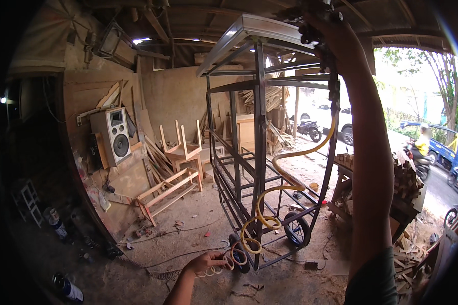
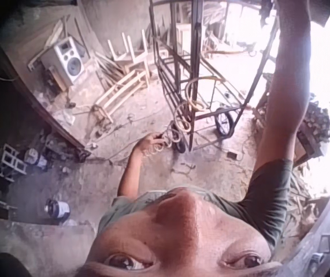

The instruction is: The person uses a spray gun to apply paint to a metal cart frame and uses a brush to apply paint from a small container to the frame's joints.

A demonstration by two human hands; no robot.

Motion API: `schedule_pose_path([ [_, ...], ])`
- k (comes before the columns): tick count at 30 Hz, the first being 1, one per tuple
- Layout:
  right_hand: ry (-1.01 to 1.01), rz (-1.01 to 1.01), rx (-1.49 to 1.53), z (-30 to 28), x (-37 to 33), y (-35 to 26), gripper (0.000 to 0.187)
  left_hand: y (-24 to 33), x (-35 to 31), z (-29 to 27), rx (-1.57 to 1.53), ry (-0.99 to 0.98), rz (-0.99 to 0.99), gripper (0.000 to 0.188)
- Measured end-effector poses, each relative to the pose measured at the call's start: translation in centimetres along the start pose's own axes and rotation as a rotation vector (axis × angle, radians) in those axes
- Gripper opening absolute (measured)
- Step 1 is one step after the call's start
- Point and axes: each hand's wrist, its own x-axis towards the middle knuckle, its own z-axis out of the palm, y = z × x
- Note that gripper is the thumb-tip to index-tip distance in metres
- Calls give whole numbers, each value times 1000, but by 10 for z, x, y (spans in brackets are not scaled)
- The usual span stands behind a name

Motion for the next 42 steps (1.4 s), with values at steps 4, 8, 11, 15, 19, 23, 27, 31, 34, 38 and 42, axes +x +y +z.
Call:
schedule_pose_path([
  [4, -141, -228, 203, 15, 12, -2, 30, 21, -28, 14, 13, -52, 4, 26],
  [8, 9, -43, 39, 12, 32, 7, 23, 16, -54, 26, 22, -25, 23, 27],
  [11, -20, -40, -80, -29, 36, -2, 21, 25, -46, 47, 74, -8, 18, 26],
  [15, -47, -75, -34, -75, 57, 36, 17, 15, -38, 70, 61, 28, 60, 25],
  [19, 66, -79, -55, -142, 90, 73, 12, 43, -9, 117, 116, 64, 78, 24],
  [23, 88, -143, -66, -212, 93, 92, 14, 37, 43, 150, 95, 142, 130, 42],
  [27, -20, -212, 16, -288, 123, 145, 16, 61, 90, 206, 21, 205, 163, 32],
  [31, 53, -137, -176, -351, 140, 175, 16, 64, 130, 236, 89, 220, 153, 35],
  [34, 117, -130, -298, -407, 159, 211, 33, 32, 163, 251, 51, 302, 241, 35],
  [38, 194, -7, -441, -451, 159, 238, 34, 57, 182, 280, 126, 231, 36, 33],
  [42, 200, 131, -398, -487, 164, 255, 32, 59, 202, 296, 133, 253, 105, 31],
])
